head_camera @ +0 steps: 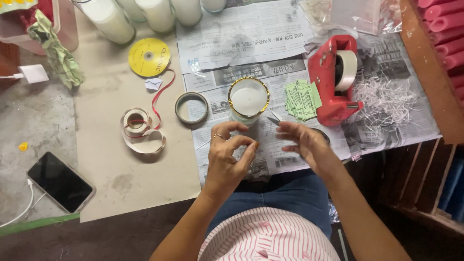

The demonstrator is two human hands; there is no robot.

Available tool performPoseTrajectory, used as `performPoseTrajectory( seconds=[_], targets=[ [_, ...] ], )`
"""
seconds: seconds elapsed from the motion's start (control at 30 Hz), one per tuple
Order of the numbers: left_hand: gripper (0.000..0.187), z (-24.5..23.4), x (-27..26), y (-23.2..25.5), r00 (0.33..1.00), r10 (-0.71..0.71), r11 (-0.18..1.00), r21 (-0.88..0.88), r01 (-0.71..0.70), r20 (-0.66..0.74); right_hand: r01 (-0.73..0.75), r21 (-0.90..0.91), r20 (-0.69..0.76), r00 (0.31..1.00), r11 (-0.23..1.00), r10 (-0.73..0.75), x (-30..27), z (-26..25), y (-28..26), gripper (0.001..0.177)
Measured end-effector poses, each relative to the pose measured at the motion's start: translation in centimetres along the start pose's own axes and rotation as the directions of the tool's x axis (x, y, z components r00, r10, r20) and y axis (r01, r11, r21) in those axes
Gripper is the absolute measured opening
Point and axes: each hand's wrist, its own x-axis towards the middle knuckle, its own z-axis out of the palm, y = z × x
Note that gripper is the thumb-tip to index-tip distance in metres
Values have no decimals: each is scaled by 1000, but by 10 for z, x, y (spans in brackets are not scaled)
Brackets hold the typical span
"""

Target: Applying decorative gold trim and a product label to a glass candle jar.

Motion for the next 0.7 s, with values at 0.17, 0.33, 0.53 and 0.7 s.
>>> performPoseTrajectory(
  seconds=[0.17, 0.33, 0.53, 0.7],
  targets=[
    [10, 1, 0, -1, 999, -34, 999, -27, 34, 11, 108, -8, 115, 988, 994, -106, -8, 21, 9, 97],
    [8, 0, -3, -1, 997, -73, 996, -48, 72, -6, 203, -18, -35, 979, 979, -203, -3, 42, -3, 33],
    [4, 7, -5, -17, 983, -127, 987, -112, 112, -135, 448, -275, -69, 874, 851, -482, 13, 42, -21, 5],
    [4, 16, 4, -28, 939, -155, 976, -192, 99, -308, 529, -510, -32, 777, 679, -629, 17, 62, -54, 4]
  ],
)
